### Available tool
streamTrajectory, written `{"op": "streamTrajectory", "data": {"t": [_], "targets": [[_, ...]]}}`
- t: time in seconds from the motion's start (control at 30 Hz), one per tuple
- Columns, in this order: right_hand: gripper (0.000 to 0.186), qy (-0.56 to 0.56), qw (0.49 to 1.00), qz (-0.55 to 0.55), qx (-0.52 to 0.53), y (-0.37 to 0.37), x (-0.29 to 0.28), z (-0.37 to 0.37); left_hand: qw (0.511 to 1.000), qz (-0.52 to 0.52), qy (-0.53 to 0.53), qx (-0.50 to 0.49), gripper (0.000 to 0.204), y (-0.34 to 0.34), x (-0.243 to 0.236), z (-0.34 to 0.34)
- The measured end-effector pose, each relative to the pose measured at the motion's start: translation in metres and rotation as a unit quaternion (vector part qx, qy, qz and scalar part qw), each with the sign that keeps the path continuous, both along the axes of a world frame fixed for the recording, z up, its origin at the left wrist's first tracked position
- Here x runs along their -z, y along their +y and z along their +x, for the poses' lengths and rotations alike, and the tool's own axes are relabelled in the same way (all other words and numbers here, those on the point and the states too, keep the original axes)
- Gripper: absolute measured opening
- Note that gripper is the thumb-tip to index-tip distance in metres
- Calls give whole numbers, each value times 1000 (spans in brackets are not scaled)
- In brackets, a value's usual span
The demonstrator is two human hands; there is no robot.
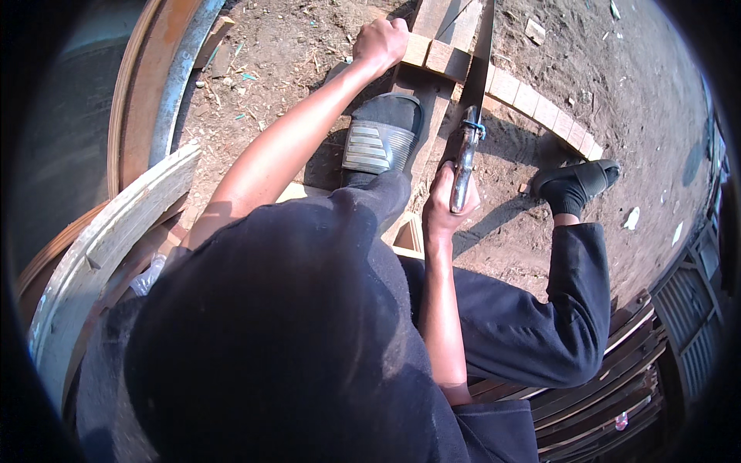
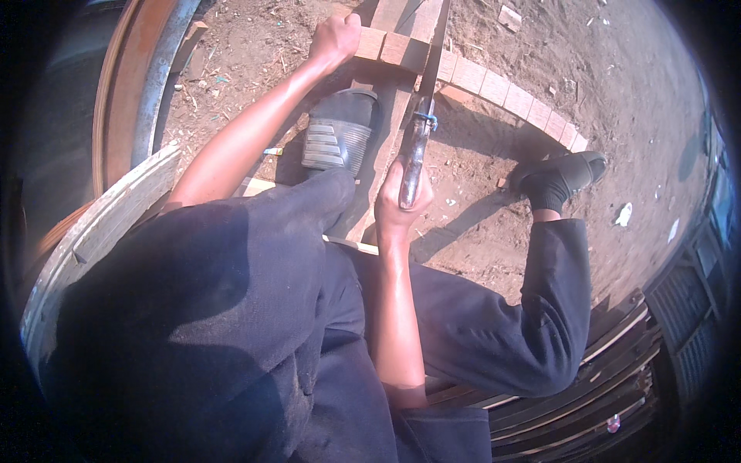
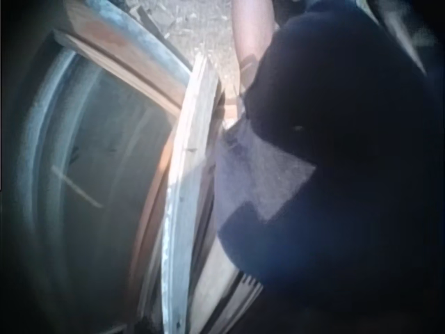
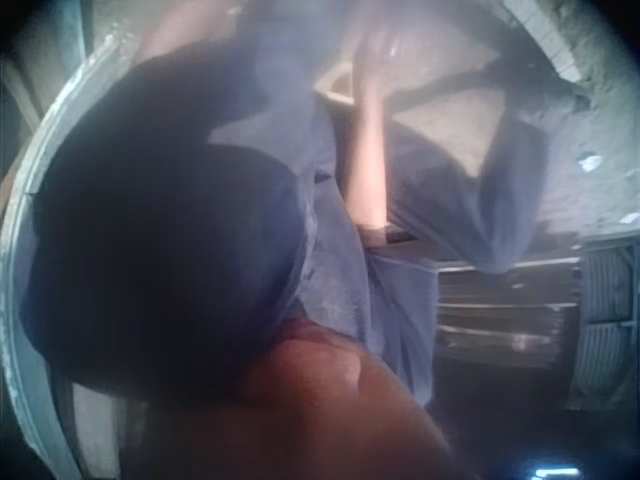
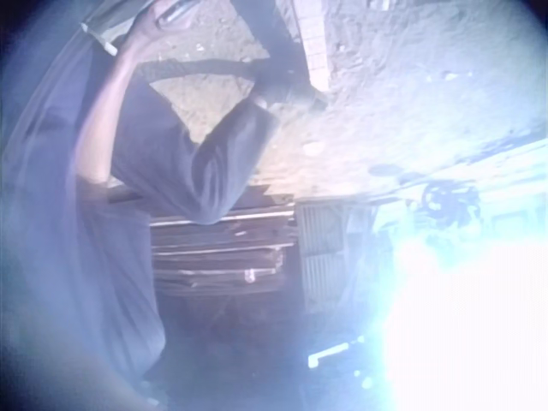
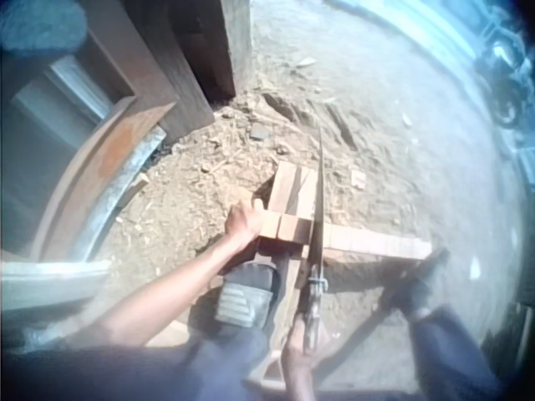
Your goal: The person sits on the ground and uses a hand saw to cut a small piece of wood resting on a wooden support. The person holds the wood with the left hand and saws with the right hand, periodically adjusting the wood's position.
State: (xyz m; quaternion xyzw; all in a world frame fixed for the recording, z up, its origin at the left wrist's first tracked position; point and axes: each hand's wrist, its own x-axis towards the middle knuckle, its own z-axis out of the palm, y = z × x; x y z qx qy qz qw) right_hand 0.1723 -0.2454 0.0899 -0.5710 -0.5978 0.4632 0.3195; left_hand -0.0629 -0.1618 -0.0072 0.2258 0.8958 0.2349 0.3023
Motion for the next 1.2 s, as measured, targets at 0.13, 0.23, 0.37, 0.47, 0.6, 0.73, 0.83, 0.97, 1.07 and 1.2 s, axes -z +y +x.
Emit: {"op": "streamTrajectory", "data": {"t": [0.13,0.23,0.37,0.47,0.6,0.73,0.83,0.97,1.07,1.2], "targets": [[15,33,996,-80,13,56,-12,-20,999,24,13,21,52,1,1,1],[15,40,996,-84,19,61,-5,-22,998,54,33,3,53,-1,10,-1],[11,-9,1000,8,-11,-2,5,7,998,61,24,3,53,0,17,-4],[12,14,999,-33,5,10,1,0,999,50,5,2,54,-1,14,-2],[19,21,999,-33,-11,56,-16,-35,999,46,27,7,56,5,2,-2],[10,39,997,-62,4,17,0,2,999,34,-9,-31,57,6,3,-4],[20,-6,998,66,-1,-3,5,7,996,57,59,41,57,5,1,-2],[11,66,997,-42,1,51,6,-20,999,32,5,7,56,5,11,-7],[11,68,996,-60,8,63,6,-25,997,36,34,51,56,4,12,-6],[13,15,1000,-12,3,-14,5,11,999,39,38,3,56,7,8,-4]]}}
